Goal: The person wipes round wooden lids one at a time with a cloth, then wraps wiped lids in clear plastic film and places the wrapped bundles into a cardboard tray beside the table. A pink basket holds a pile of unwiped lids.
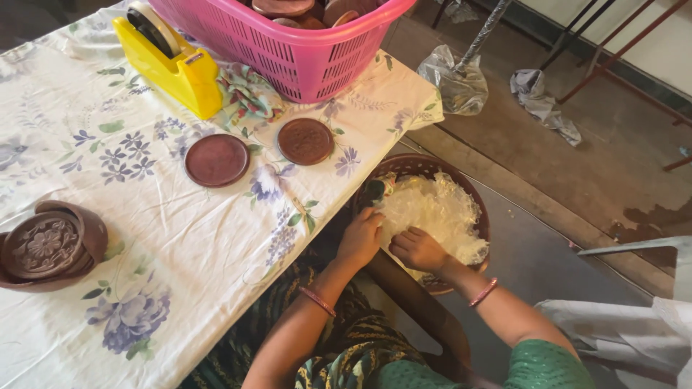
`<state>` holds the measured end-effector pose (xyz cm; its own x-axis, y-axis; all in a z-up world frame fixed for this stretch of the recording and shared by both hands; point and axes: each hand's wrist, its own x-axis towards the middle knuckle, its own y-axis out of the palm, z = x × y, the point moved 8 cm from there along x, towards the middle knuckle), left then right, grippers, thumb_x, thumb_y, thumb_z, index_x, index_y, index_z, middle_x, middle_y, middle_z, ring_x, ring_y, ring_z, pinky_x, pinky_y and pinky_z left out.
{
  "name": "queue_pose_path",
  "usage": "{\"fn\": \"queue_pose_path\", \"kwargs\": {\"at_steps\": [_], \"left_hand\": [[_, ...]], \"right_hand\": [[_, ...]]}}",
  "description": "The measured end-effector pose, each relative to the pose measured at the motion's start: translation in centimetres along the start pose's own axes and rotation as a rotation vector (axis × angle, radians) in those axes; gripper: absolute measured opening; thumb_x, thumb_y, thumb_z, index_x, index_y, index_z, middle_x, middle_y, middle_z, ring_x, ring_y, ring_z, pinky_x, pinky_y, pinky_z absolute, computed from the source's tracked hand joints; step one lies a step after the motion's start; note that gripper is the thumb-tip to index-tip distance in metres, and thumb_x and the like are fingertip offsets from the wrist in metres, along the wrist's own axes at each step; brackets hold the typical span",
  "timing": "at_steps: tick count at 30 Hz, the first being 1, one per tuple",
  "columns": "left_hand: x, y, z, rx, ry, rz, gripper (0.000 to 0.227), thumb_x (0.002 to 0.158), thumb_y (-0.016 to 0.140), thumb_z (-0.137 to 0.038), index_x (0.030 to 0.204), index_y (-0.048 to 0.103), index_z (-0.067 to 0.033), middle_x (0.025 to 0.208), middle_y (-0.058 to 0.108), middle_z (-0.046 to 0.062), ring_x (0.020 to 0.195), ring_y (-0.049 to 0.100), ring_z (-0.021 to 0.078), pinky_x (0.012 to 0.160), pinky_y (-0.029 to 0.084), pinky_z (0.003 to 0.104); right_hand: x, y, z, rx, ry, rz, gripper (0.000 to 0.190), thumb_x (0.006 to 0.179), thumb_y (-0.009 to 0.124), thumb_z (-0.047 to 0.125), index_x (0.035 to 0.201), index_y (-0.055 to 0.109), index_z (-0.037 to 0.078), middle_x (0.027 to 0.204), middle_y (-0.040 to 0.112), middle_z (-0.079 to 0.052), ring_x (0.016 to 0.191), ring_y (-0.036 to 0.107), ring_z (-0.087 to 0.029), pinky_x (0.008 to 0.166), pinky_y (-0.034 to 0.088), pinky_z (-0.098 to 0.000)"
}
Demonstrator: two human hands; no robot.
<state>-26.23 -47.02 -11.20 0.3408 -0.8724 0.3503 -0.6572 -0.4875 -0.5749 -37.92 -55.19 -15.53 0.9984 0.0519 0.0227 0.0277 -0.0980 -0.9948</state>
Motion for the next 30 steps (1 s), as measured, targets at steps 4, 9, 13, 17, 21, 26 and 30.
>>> {"fn": "queue_pose_path", "kwargs": {"at_steps": [4, 9, 13, 17, 21, 26, 30], "left_hand": [[-1.0, -1.1, 0.4, -0.092, -0.059, -0.054, 0.030, 0.088, 0.063, 0.000, 0.116, 0.070, -0.0053, 0.124, 0.063, 0.016, 0.110, 0.064, 0.0381, 0.092, 0.054, 0.044], [-1.9, -1.8, 0.1, -0.151, -0.097, -0.070, 0.025, 0.084, 0.062, 0.004, 0.103, 0.074, -0.0056, 0.111, 0.068, 0.013, 0.100, 0.068, 0.0363, 0.086, 0.055, 0.044], [-3.1, -1.2, 2.0, -0.298, -0.178, -0.186, 0.012, 0.082, 0.062, 0.004, 0.090, 0.068, -0.0014, 0.093, 0.068, 0.013, 0.084, 0.070, 0.0309, 0.075, 0.056, 0.040], [-4.5, -2.5, 1.9, -0.463, -0.260, -0.283, 0.006, 0.082, 0.059, 0.004, 0.087, 0.062, 0.0013, 0.082, 0.062, 0.014, 0.074, 0.066, 0.0268, 0.070, 0.052, 0.037], [-4.6, -9.5, -4.1, -0.448, -0.216, -0.341, 0.022, 0.077, 0.065, -0.002, 0.097, 0.058, 0.0012, 0.089, 0.057, 0.014, 0.080, 0.061, 0.0262, 0.074, 0.051, 0.034], [-4.7, -16.6, -7.8, -0.293, -0.266, -0.418, 0.049, 0.072, 0.085, -0.013, 0.111, 0.058, -0.0013, 0.102, 0.059, 0.013, 0.093, 0.063, 0.0283, 0.082, 0.051, 0.036], [-4.8, -20.9, -9.3, -0.231, -0.291, -0.424, 0.066, 0.071, 0.084, -0.012, 0.131, 0.058, -0.0065, 0.112, 0.060, 0.013, 0.103, 0.063, 0.0298, 0.087, 0.051, 0.039]], "right_hand": [[1.8, 4.0, 0.2, -0.137, 0.132, -0.041, 0.063, 0.077, 0.059, 0.045, 0.135, 0.066, 0.019, 0.133, 0.065, -0.012, 0.109, 0.065, -0.033, 0.087, 0.051, -0.0567], [1.6, 8.2, -3.1, -0.054, 0.286, 0.047, 0.054, 0.083, 0.060, 0.045, 0.128, 0.069, 0.017, 0.126, 0.067, -0.013, 0.106, 0.066, -0.033, 0.086, 0.052, -0.0540], [1.7, 7.6, -5.2, 0.035, 0.430, 0.146, 0.047, 0.088, 0.061, 0.046, 0.121, 0.072, 0.015, 0.119, 0.069, -0.013, 0.103, 0.067, -0.032, 0.085, 0.053, -0.0514], [1.3, 6.2, -6.4, 0.122, 0.570, 0.246, 0.042, 0.093, 0.062, 0.047, 0.114, 0.074, 0.013, 0.113, 0.071, -0.014, 0.099, 0.068, -0.032, 0.084, 0.053, -0.0487], [2.1, 6.2, -9.0, 0.201, 0.689, 0.345, 0.040, 0.098, 0.062, 0.047, 0.107, 0.077, 0.011, 0.106, 0.073, -0.015, 0.096, 0.069, -0.032, 0.083, 0.054, -0.0461], [3.7, 2.2, -10.2, 0.266, 0.770, 0.435, 0.043, 0.103, 0.063, 0.048, 0.100, 0.080, 0.009, 0.099, 0.075, -0.015, 0.093, 0.070, -0.031, 0.081, 0.054, -0.0435], [4.8, -10.0, -5.4, 0.721, 0.667, -0.103, 0.033, 0.098, 0.068, 0.041, 0.107, 0.075, 0.010, 0.096, 0.075, -0.012, 0.090, 0.070, -0.024, 0.081, 0.055, -0.0399]]}}
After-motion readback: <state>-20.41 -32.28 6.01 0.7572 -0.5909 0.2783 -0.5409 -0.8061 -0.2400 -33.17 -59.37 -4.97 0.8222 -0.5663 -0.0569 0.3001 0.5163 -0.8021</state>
